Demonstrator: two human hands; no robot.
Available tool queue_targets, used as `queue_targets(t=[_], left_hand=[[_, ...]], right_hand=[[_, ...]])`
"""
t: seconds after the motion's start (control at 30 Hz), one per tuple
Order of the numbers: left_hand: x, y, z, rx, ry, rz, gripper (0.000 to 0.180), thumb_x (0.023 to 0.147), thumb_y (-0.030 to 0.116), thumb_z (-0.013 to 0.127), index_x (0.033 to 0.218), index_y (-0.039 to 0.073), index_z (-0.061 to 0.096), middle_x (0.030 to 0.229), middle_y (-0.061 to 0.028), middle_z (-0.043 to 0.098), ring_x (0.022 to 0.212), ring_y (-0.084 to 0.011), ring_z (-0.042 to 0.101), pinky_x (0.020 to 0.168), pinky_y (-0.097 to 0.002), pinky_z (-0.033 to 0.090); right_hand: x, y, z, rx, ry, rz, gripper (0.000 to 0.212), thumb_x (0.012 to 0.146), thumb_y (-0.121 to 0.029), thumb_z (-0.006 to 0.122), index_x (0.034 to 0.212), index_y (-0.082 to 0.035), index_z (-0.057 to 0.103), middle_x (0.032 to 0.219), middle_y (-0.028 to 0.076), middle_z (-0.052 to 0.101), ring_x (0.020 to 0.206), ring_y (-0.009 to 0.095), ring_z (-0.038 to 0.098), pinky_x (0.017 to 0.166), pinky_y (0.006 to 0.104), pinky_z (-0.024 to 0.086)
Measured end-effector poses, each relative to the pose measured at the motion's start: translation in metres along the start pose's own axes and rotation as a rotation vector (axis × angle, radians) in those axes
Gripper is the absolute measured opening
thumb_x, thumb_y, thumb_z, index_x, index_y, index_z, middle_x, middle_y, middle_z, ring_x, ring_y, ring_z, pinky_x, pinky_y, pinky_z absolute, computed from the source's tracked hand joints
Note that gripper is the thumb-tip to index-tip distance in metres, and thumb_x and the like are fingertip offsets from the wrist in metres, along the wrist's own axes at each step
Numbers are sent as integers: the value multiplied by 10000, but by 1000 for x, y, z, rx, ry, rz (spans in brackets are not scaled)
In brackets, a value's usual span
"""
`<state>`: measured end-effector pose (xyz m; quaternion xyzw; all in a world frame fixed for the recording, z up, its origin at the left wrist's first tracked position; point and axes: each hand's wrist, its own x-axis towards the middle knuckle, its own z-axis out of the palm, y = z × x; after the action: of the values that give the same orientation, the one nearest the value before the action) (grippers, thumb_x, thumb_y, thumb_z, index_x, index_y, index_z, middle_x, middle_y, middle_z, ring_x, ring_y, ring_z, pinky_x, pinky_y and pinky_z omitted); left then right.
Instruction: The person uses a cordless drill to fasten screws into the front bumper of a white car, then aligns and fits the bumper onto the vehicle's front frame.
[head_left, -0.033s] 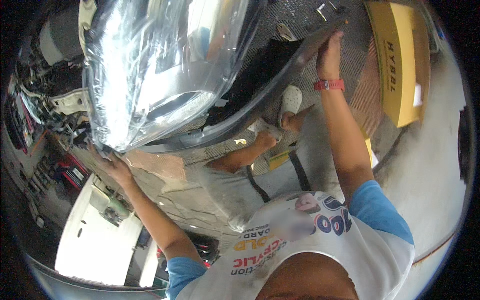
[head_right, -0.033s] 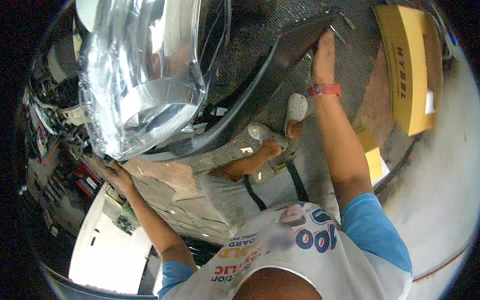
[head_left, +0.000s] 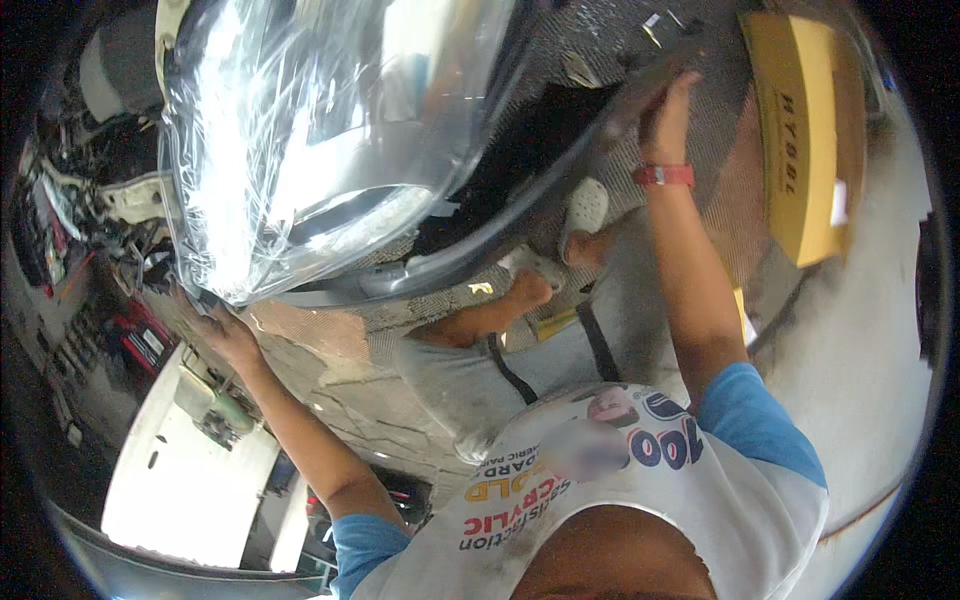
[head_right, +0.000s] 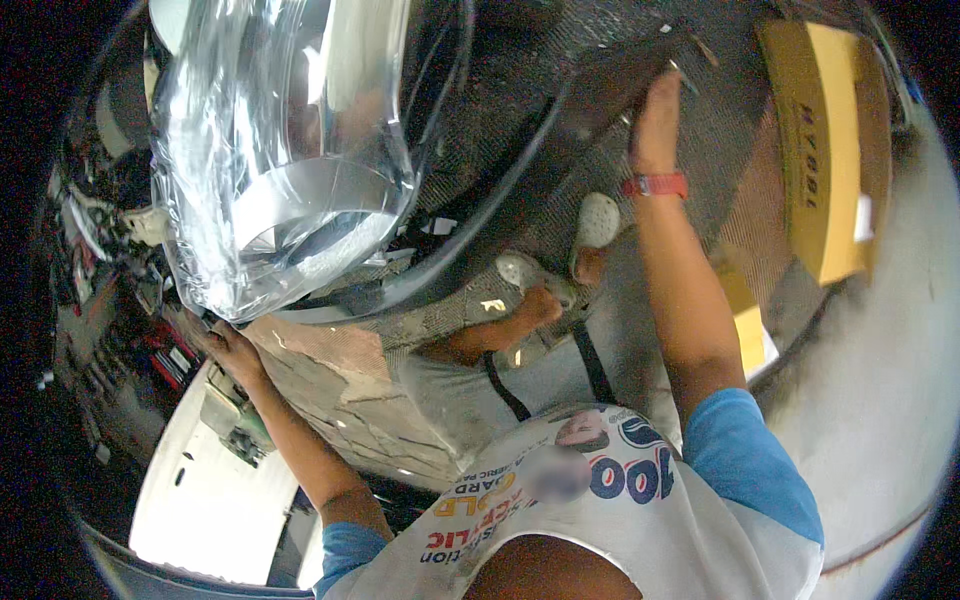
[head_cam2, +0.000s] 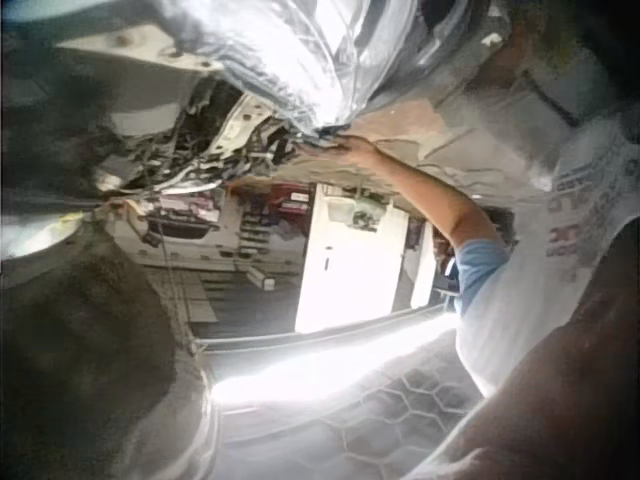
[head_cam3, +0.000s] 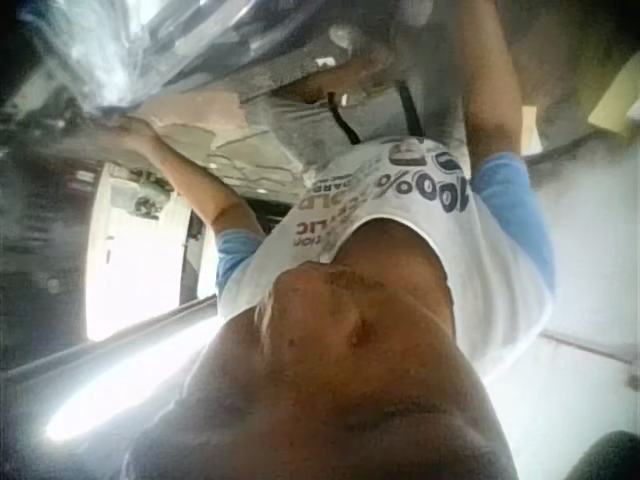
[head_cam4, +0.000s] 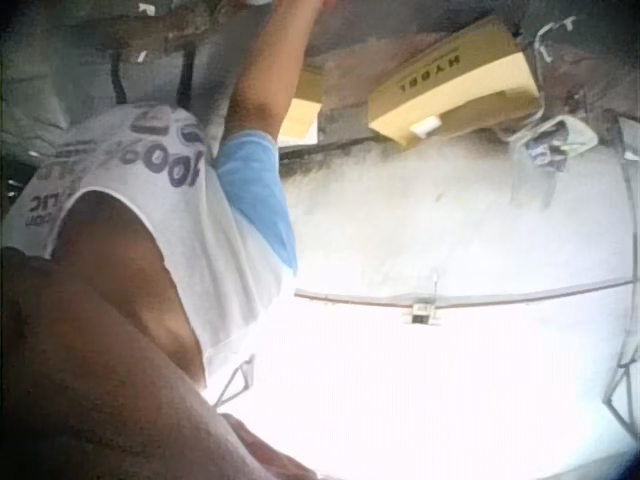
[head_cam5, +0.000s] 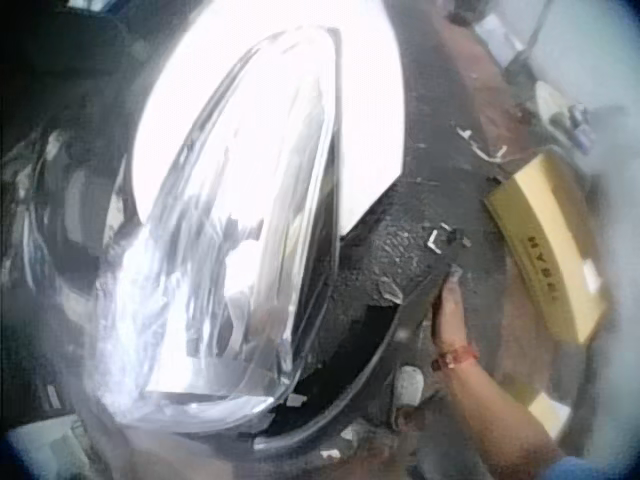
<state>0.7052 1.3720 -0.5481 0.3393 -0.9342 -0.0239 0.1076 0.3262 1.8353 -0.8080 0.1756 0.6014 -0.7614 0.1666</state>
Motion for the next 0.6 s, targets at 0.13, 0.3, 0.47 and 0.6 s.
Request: queue_targets(t=[0.13,0.3,0.47,0.6], left_hand=[[-9,-21,17,-13,155,12,499,985,137,433,1430,-69,339,1486,-251,346,1392,-382,318,1149,-463,220],[3,-10,23,-48,146,56,537,1069,313,321,1470,-37,252,1515,-221,289,1394,-319,303,1155,-410,211],[3,-6,28,-108,204,16,485,1071,260,330,1478,-1,295,1515,-200,340,1390,-294,345,1146,-374,246],[-2,-13,26,-157,276,-58,470,1058,246,373,1460,6,336,1466,-172,393,1352,-270,372,1129,-376,257]], right_hand=[[19,11,18,-63,36,-277,853,892,-784,296,1262,-48,515,1148,75,567,1014,229,516,911,391,431],[30,-2,21,132,-28,-395,714,1019,-577,283,1456,-19,371,1469,109,420,1340,268,385,1125,391,283],[27,-7,22,65,-31,-515,693,1023,-554,288,1451,-16,373,1463,115,424,1333,270,390,1123,392,285],[17,-13,17,50,-36,-566,676,1027,-536,291,1448,-14,376,1457,119,427,1327,271,395,1122,392,287]])
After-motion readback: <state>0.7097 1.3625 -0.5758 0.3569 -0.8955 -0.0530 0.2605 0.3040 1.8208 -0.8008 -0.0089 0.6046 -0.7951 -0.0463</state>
